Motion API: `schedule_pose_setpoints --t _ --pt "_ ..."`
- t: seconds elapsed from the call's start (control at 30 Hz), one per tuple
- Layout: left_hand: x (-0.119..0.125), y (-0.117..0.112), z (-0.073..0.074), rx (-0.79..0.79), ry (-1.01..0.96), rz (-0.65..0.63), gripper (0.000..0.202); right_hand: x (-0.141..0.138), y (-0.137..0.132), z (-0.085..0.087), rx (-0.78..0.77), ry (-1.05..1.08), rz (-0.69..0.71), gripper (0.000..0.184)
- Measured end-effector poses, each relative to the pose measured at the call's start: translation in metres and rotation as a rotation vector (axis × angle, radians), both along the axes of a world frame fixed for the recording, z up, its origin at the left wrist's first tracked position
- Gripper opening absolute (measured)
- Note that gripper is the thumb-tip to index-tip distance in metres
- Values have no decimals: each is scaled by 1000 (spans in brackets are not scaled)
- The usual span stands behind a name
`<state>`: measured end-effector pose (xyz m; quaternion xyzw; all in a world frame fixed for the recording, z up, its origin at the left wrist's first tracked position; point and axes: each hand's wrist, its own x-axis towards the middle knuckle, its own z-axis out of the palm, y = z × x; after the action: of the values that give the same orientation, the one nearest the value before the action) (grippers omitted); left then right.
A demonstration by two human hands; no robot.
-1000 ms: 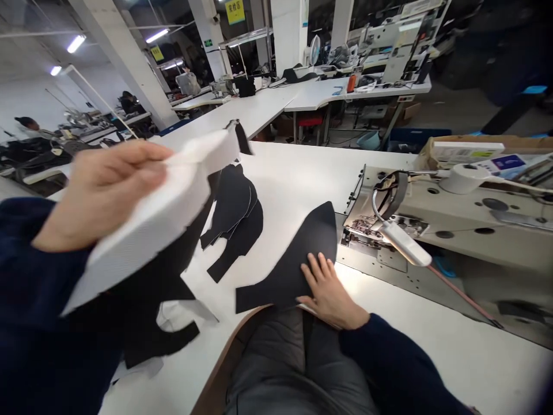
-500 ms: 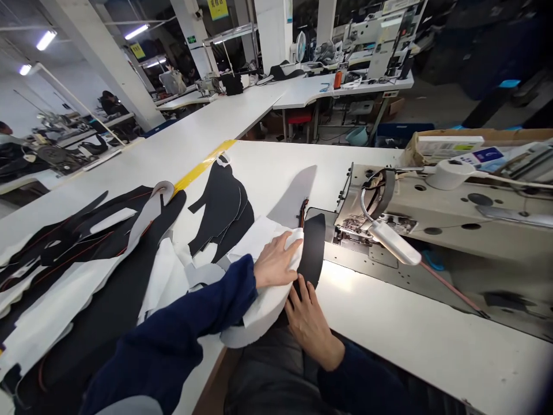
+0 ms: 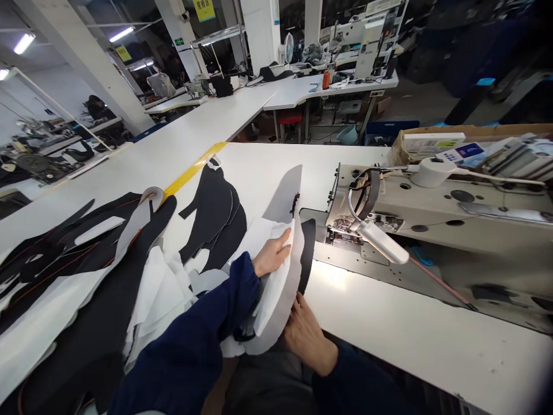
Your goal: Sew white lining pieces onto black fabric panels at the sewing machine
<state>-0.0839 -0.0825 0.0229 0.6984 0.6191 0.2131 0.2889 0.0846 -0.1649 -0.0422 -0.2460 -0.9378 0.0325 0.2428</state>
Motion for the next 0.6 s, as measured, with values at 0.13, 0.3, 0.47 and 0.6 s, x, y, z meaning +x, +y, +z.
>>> schedule_pose_setpoints --t 0.13,0.3,0.47,0.6 --pt "19 10 -2 78 412 -61 45 3 9 1 -22 47 16 17" --pt "31 15 1 186 555 19 37 2 -4 3 -8 85 19 20" --pt "35 -1 -6 150 471 60 52 5 -12 -7 -30 99 69 17" --pt "34 -8 -8 153 272 -25 50 4 -16 -13 -88 166 -18 23"
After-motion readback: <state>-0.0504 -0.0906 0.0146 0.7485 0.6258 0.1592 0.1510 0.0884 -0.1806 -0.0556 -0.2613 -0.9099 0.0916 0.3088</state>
